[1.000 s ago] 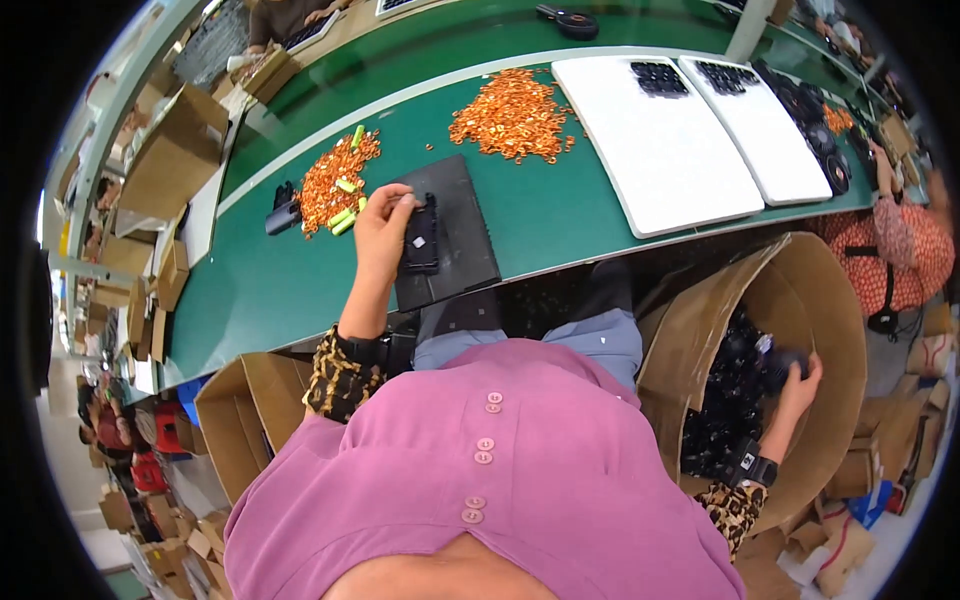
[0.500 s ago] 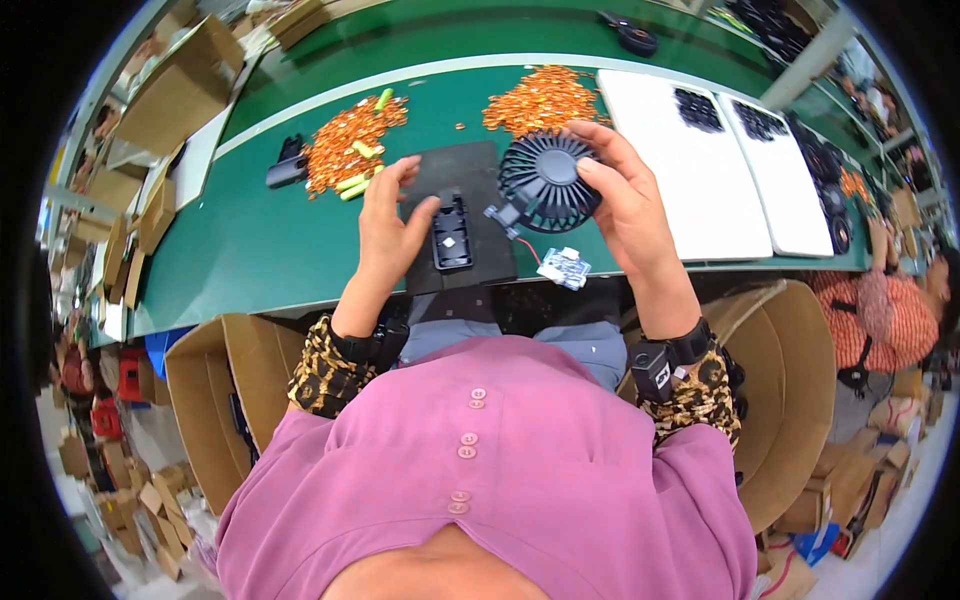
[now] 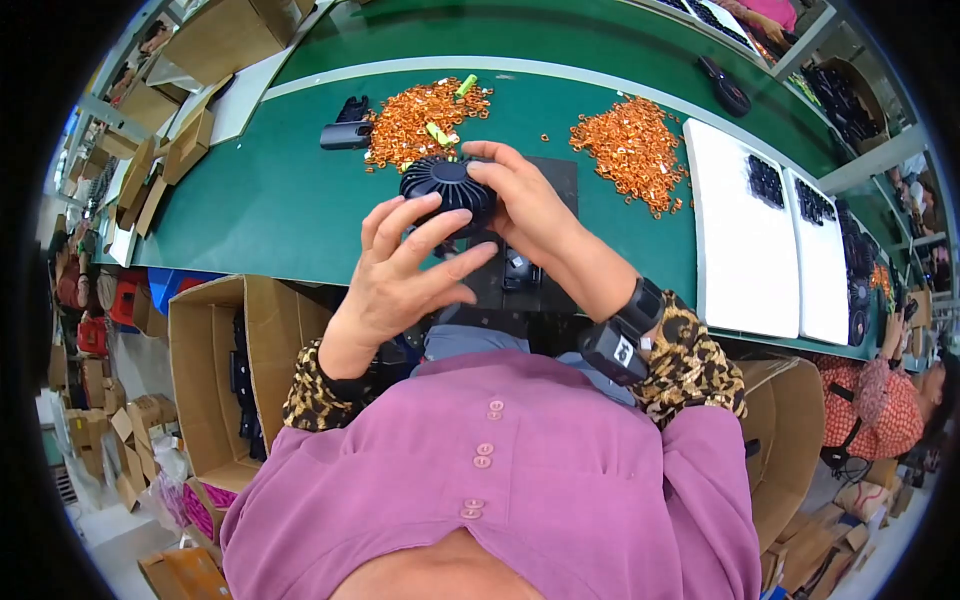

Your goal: The recorder is assembling a handheld electric fan by installing the internal motor and battery components into the plastic housing.

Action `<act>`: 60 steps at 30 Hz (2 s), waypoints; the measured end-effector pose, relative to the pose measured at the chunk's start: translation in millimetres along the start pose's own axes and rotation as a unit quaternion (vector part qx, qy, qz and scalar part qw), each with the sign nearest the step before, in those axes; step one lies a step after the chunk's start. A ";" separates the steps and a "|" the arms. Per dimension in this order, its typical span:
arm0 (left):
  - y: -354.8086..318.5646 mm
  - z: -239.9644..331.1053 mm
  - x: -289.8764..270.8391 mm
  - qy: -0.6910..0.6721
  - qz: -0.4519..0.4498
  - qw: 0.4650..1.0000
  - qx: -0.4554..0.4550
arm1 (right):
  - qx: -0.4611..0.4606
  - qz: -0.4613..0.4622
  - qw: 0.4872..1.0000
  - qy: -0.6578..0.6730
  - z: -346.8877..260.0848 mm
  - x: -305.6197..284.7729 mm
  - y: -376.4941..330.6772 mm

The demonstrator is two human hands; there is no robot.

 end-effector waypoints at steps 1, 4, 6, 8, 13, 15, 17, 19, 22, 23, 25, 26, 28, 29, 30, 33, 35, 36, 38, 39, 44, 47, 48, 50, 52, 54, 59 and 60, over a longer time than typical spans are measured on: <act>-6.3 -8.1 0.1 0.000 0.002 1.000 -0.002 | 0.019 -0.001 1.000 -0.008 1.9 1.7 6.8; -26.2 -27.0 6.8 0.067 0.035 0.997 0.027 | 0.097 -0.028 0.994 -0.029 15.3 10.7 19.8; -33.2 -31.3 5.4 0.045 0.043 0.998 0.017 | 0.111 -0.033 0.993 -0.030 19.5 18.1 26.3; -35.9 -37.4 3.0 0.020 0.051 0.998 0.008 | 0.134 -0.045 0.989 -0.038 22.9 23.7 31.9; -45.1 -57.4 -2.8 -0.013 0.028 0.999 0.020 | 0.221 -0.099 0.965 -0.100 37.0 22.5 44.5; -46.7 -58.8 -7.6 -0.049 0.060 0.997 0.008 | 0.247 -0.110 0.925 -0.268 22.4 21.3 42.7; -49.0 -66.9 -10.7 -0.202 0.119 0.964 -0.128 | 0.068 -0.073 0.849 -0.519 0.3 5.7 79.4; -51.7 -69.2 -9.0 -0.277 0.135 0.938 -0.160 | -0.127 0.065 0.815 -0.562 -28.8 -26.0 114.6; -53.8 -75.8 8.0 -0.517 0.135 0.754 -0.382 | -0.165 0.145 0.771 -0.597 -34.5 -88.2 173.0; -49.3 -75.2 5.3 -0.521 0.137 0.758 -0.369 | -0.177 0.165 0.739 -0.629 -37.8 -103.4 185.4; -46.4 -78.4 11.1 -0.517 0.104 0.735 -0.426 | -0.164 0.204 0.731 -0.630 -30.3 -114.9 200.8; -44.7 -78.3 11.4 -0.514 0.108 0.734 -0.431 | -0.159 0.191 0.724 -0.643 -27.2 -113.8 207.8; -39.1 -76.3 8.0 -0.508 0.115 0.747 -0.412 | -0.192 0.188 0.720 -0.640 -21.8 -111.3 214.9; -39.4 -77.6 5.0 -0.489 0.127 0.756 -0.415 | -0.230 0.191 0.723 -0.623 -20.4 -104.8 215.7; -42.2 -79.4 4.7 -0.494 0.127 0.760 -0.404 | -0.255 0.193 0.748 -0.581 -20.3 -96.0 213.5; -37.5 -79.3 6.9 -0.447 0.072 0.811 -0.370 | -0.268 0.217 0.787 -0.511 -28.3 -94.0 212.2; -28.6 -74.4 11.6 -0.514 0.136 0.739 -0.414 | -0.255 0.231 0.804 -0.485 -29.6 -98.0 218.2; -24.5 -72.9 12.4 -0.530 0.148 0.729 -0.408 | -0.279 0.250 0.825 -0.423 -33.1 -99.8 221.1; -23.7 -75.9 18.9 -0.531 0.136 0.740 -0.391 | -0.390 0.258 0.830 -0.305 -44.6 -104.3 220.0; -25.3 -75.2 20.0 -0.531 0.130 0.747 -0.378 | -0.425 0.268 0.821 -0.273 -53.4 -98.2 216.8; -24.1 -68.4 20.9 -0.568 0.129 0.708 -0.398 | -0.311 0.172 0.931 -0.085 -102.9 -85.3 179.3; -13.7 -65.0 19.6 -0.576 0.122 0.699 -0.407 | -0.322 0.133 0.920 -0.181 -125.5 -57.3 116.5; -11.6 -62.9 16.7 -0.587 0.131 0.695 -0.395 | -0.322 0.113 0.908 -0.244 -129.0 -44.4 91.7; -8.0 -58.3 17.5 -0.580 0.131 0.702 -0.392 | -0.306 0.088 0.881 -0.351 -124.6 -22.2 44.3; -8.2 -59.2 19.6 -0.556 0.130 0.725 -0.385 | -0.288 0.079 0.866 -0.400 -111.4 3.0 1.7; -4.3 -56.4 17.9 -0.549 0.128 0.729 -0.389 | -0.190 0.036 0.875 -0.445 -89.0 14.5 -25.6; 0.9 -52.3 10.6 -0.537 0.130 0.741 -0.381 | -0.181 -0.006 0.877 -0.444 -56.9 30.7 -47.9; 3.4 -49.4 9.0 -0.547 0.169 0.749 -0.333 | -0.180 -0.001 0.883 -0.433 -54.0 31.8 -48.5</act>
Point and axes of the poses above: each hand's wrist, its own y-axis towards the middle knuckle, its own x-axis out of the palm, z = x × y, the point moved 4 cm from there along y, towards the middle knuckle, and after that the axes turned 1 degree about z, right-handed, at the moved point
